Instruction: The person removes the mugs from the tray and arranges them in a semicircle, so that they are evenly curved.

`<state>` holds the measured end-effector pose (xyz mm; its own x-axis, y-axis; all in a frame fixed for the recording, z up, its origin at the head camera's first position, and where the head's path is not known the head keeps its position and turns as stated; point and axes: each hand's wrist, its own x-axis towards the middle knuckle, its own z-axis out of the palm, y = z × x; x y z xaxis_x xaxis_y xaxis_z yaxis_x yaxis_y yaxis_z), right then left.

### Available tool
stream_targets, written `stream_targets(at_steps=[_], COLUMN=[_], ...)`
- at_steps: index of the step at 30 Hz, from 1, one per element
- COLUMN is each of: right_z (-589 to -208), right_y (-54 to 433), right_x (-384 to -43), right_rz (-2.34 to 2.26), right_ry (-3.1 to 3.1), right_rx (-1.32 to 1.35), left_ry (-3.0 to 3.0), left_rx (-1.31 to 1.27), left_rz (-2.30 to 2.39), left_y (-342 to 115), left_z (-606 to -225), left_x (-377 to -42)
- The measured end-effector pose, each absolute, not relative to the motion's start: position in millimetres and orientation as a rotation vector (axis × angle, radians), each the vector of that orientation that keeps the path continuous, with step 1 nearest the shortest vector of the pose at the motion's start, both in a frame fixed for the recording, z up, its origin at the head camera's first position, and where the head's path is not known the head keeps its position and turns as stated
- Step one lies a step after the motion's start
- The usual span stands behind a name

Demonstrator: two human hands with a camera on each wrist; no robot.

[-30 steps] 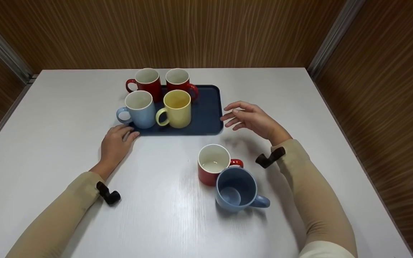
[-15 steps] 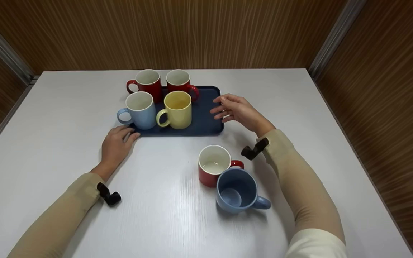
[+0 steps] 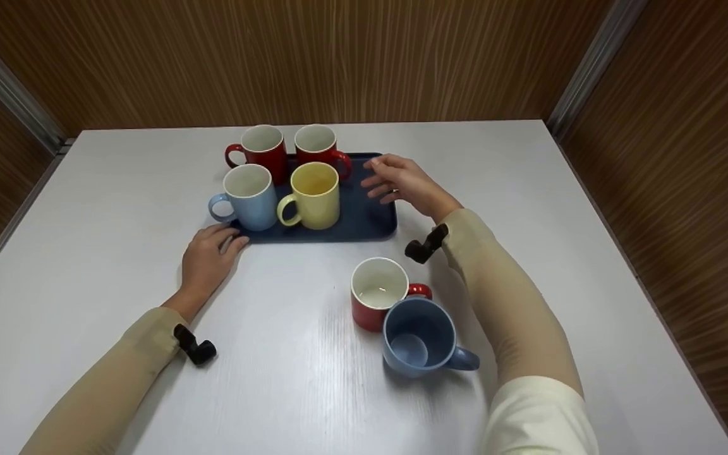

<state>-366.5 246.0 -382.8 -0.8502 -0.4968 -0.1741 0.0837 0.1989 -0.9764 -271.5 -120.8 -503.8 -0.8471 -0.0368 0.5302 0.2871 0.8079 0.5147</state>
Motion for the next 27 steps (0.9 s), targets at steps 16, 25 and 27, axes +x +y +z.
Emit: stream_targets(at_steps=[16,25,27], right_z=[-386.6,-393.6,-395.0], right_y=[212.6,199.4,194.7], right_x=[-397.9,-409.4,-411.6], right_rz=[-1.694,-1.643,-1.672], right_ry=[2.088,2.118,2.099], right_rx=[-0.166,-0.067,-0.038], left_ry=[-2.447,-2.439,-2.431], left_rx=[-0.202,-0.207,-0.208], left_rz=[-0.773,-0.779,-0.78], left_y=[-129.7,-128.6,-129.0], left_z=[-502.8,-504.1,-505.1], left_x=[-269.3,-267.7,-267.6])
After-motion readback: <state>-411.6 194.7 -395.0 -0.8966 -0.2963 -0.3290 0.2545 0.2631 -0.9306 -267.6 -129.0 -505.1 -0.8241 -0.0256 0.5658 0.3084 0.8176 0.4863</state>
